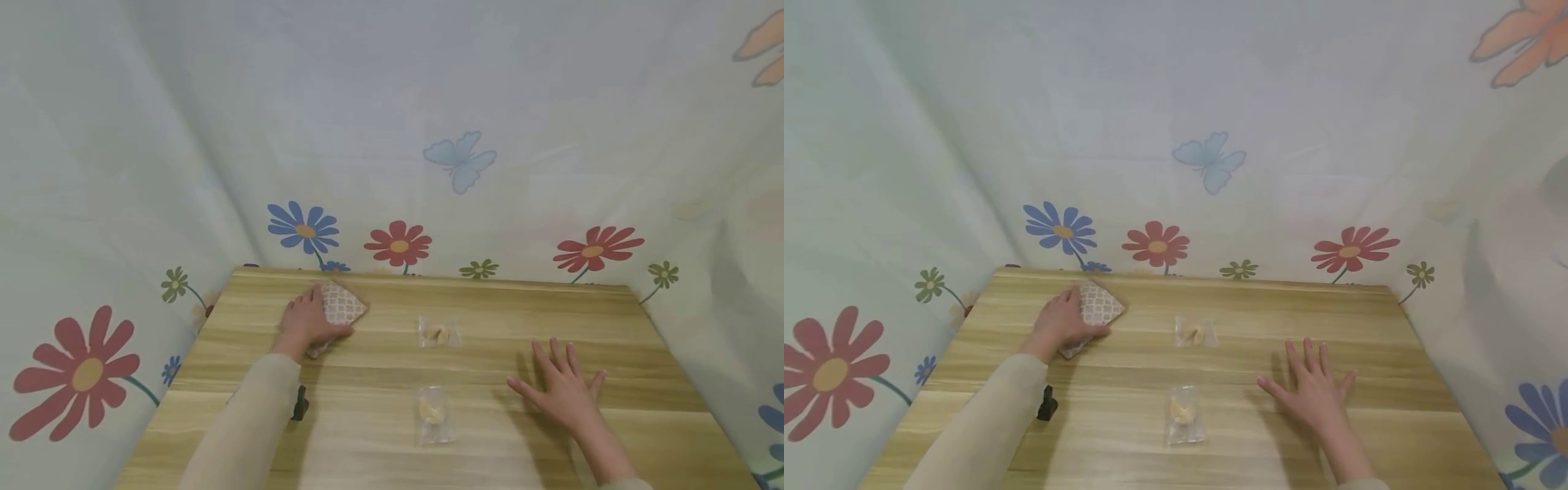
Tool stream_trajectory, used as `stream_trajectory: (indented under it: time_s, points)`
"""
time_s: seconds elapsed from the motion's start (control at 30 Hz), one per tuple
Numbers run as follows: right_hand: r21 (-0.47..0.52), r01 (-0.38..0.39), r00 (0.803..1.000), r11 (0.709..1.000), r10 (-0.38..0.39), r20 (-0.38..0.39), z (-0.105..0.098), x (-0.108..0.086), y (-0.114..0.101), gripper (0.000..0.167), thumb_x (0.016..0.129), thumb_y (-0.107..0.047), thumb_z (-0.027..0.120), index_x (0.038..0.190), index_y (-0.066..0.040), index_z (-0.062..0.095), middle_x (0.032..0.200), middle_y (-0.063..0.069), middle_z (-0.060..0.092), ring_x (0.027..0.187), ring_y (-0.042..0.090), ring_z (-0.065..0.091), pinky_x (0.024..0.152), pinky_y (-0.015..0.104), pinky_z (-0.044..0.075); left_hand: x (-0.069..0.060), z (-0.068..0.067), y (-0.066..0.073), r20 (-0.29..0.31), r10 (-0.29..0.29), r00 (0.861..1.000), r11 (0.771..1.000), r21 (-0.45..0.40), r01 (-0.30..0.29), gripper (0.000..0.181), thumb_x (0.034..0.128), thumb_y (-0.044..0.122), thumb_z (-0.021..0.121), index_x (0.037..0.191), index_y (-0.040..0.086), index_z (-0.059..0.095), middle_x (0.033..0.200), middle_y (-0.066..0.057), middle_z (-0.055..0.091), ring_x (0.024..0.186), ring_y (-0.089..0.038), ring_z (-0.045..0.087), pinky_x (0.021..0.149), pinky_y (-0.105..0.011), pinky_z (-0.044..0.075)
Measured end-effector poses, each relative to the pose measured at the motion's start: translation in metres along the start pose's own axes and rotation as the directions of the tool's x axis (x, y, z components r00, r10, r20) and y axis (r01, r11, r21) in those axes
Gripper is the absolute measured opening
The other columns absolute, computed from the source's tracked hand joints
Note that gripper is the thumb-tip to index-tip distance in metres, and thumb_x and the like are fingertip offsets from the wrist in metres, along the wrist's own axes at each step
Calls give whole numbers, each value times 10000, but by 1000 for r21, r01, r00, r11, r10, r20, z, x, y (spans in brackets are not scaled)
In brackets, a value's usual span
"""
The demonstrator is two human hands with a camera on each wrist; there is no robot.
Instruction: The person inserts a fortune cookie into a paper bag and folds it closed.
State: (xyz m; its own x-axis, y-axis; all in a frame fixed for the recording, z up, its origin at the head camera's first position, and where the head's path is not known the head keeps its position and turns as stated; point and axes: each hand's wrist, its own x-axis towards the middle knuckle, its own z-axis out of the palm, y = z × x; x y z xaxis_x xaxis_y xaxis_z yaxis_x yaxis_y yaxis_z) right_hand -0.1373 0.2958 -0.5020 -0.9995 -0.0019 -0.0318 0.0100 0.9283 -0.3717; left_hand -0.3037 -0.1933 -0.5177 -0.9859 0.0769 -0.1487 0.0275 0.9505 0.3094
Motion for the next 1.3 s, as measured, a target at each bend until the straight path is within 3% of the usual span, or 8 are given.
stream_trajectory:
  time_s: [0.2,0.43,0.53,0.63,0.8,0.97,1.3]
  points:
    - [10,4,1000,1000,-4,0,0,1,-4,1048,926,-746,645,1668,-74,333,1718,324,170,1568,601,74,1023,945,-97,-6,-2,2,-25,80,997,997,12,-79,1324,754,669,855,1656,-58,213,1672,-308,319,1508,-514,350,1275,-625,219]
    - [13,9,1000,1000,-9,-3,2,0,-10,1048,917,-743,660,1662,-73,351,1719,316,177,1572,593,78,1056,926,-87,-15,-4,6,-23,204,979,979,7,-204,1280,712,598,912,1643,-33,302,1648,-286,381,1500,-505,375,1258,-642,255]
    - [17,16,1000,1000,-16,-2,3,0,-11,1043,918,-734,666,1662,-74,351,1718,314,177,1570,594,78,1054,929,-80,-19,-4,7,1,265,964,964,12,-265,1297,700,593,927,1647,-33,300,1630,-281,412,1476,-494,413,1244,-620,302]
    - [18,26,1000,1000,-26,-2,6,0,-11,1040,916,-728,674,1662,-76,354,1721,307,184,1572,591,85,1056,931,-68,-23,-4,9,29,339,940,941,14,-339,1293,696,573,937,1651,-24,303,1623,-268,424,1463,-479,433,1238,-601,323]
    - [6,41,999,999,-41,-8,9,3,-14,1031,911,-727,681,1658,-88,370,1721,292,210,1574,578,113,1070,926,-46,-32,-6,17,108,396,912,918,-56,-392,1276,679,479,970,1670,29,303,1650,-205,401,1495,-450,393,1251,-586,307]
    - [7,51,999,999,-51,-8,10,5,-19,1024,914,-725,681,1656,-90,376,1720,291,215,1577,572,111,1075,922,-50,-38,-8,23,143,427,893,904,-53,-424,1264,684,475,981,1662,22,322,1655,-203,392,1509,-444,379,1259,-579,295]
    - [8,62,998,998,-62,-16,11,5,-25,1028,907,-722,691,1650,-81,387,1713,295,237,1576,573,123,1081,920,-40,-40,-12,24,177,406,897,911,-3,-412,1411,625,590,993,1691,45,246,1742,-169,265,1597,-391,259,1301,-585,169]
